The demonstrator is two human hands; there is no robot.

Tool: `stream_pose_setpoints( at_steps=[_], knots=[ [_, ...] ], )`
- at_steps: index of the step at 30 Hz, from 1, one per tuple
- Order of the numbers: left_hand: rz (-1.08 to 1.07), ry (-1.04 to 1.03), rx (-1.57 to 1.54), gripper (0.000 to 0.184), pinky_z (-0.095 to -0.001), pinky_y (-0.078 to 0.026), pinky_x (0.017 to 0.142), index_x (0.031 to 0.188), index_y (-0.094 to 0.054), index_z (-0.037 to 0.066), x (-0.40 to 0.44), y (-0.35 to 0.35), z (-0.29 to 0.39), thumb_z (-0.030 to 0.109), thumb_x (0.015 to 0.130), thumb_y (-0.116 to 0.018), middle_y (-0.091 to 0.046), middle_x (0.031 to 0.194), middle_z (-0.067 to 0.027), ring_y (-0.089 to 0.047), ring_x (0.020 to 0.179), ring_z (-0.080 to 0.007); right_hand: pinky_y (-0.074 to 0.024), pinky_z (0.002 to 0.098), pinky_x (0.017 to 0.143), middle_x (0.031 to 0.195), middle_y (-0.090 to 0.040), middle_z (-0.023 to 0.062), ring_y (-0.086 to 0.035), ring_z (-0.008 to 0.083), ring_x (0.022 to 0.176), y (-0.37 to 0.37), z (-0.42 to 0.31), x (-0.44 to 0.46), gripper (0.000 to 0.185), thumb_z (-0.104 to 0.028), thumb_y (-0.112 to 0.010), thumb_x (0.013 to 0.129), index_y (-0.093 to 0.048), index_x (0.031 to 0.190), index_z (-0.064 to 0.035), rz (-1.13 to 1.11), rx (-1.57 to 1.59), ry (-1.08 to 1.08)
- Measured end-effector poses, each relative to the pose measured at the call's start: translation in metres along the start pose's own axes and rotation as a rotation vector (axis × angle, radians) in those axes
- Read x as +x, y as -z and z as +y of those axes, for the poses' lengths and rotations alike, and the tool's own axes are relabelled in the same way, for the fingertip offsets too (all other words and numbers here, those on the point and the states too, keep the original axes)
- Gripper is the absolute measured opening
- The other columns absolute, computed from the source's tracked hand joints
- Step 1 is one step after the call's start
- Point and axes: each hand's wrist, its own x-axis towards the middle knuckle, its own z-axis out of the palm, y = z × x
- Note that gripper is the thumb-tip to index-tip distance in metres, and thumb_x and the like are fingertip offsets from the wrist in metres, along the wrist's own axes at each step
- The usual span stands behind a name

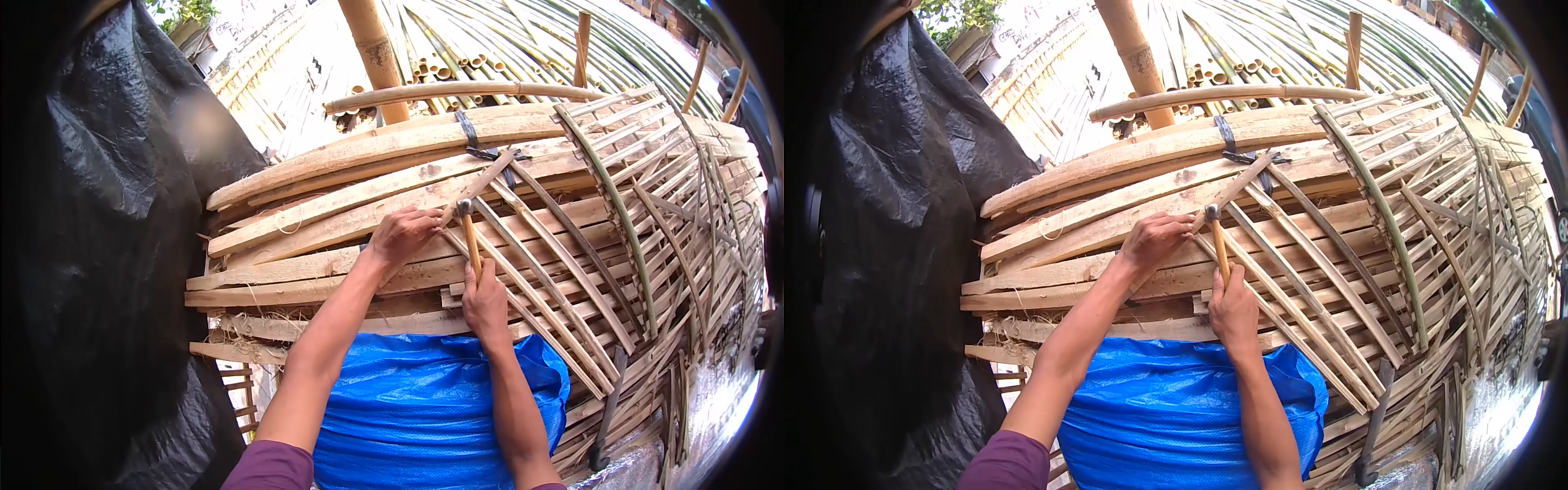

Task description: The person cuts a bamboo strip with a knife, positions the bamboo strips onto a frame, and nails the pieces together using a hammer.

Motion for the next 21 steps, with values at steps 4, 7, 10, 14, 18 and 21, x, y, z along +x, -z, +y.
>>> stream_pose_setpoints(
  at_steps=[4, 7, 10, 14, 18, 21],
  knots=[
    [-0.017, -0.07, 0.062, 0.016, -0.0339, -0.058, 0.064, 0.097, -0.07, 0.009, 0.006, 0.004, 0.003, 0.016, 0.084, -0.072, -0.072, 0.086, -0.0047, -0.066, 0.074, -0.022, -0.0435, 0.0602, 0.056, 0.065, -0.06, 0.0281, -0.06, 0.0503, 0.065, 0.001, 0.0, 0.001, 0.023, -0.026, -0.051, 0.1, -0.048, 0.107, -0.0047, -0.019, -0.015, -0.004],
    [-0.052, 0.015, 0.09, 0.021, -0.0347, -0.057, 0.059, 0.093, -0.072, 0.006, 0.003, -0.001, 0.002, 0.025, 0.084, -0.075, -0.072, 0.08, -0.0056, -0.067, 0.069, -0.022, -0.0441, 0.0598, 0.057, 0.065, -0.061, 0.0278, -0.061, 0.0498, 0.065, 0.0, 0.0, 0.001, 0.024, -0.026, -0.052, 0.099, -0.047, 0.108, -0.0045, -0.021, -0.022, -0.012],
    [-0.084, 0.056, 0.138, 0.02, -0.0362, -0.055, 0.054, 0.093, -0.073, 0.009, 0.003, 0.001, 0.001, 0.027, 0.084, -0.075, -0.069, 0.073, -0.0077, -0.066, 0.064, -0.0235, -0.0442, 0.06, 0.056, 0.065, -0.061, 0.0277, -0.061, 0.0497, 0.065, -0.002, 0.002, 0.001, 0.023, -0.025, -0.052, 0.099, -0.046, 0.106, -0.0047, -0.011, -0.014, 0.0],
    [-0.132, 0.106, 0.119, 0.019, -0.0366, -0.054, 0.053, 0.096, -0.073, 0.011, 0.001, 0.0, -0.003, 0.026, 0.084, -0.075, -0.067, 0.069, -0.0102, -0.068, 0.066, -0.0256, -0.0447, 0.0597, 0.055, 0.065, -0.061, 0.0275, -0.061, 0.0498, 0.064, -0.001, 0.0, 0.001, 0.022, -0.025, -0.053, 0.098, -0.044, 0.1, -0.0051, -0.013, -0.062, 0.015],
    [-0.064, 0.089, 0.043, 0.024, -0.0363, -0.057, 0.062, 0.106, -0.071, 0.012, 0.005, -0.001, -0.001, 0.022, 0.085, -0.074, -0.071, 0.09, -0.0141, -0.07, 0.076, -0.0299, -0.0452, 0.0591, 0.055, 0.063, -0.06, 0.0267, -0.061, 0.0491, 0.063, 0.001, -0.003, 0.002, 0.023, -0.026, -0.053, 0.098, -0.045, 0.097, -0.0048, -0.018, -0.063, 0.016],
    [-0.172, -0.045, 0.093, 0.032, -0.0375, -0.06, 0.072, 0.114, -0.067, 0.009, 0.011, -0.002, -0.015, 0.02, 0.085, -0.073, -0.066, 0.117, -0.0149, -0.069, 0.092, -0.0314, -0.0453, 0.059, 0.055, 0.062, -0.06, 0.0263, -0.061, 0.0488, 0.062, 0.001, -0.002, 0.001, 0.023, -0.026, -0.053, 0.098, -0.045, 0.096, -0.0045, -0.011, -0.045, 0.034]
  ],
)
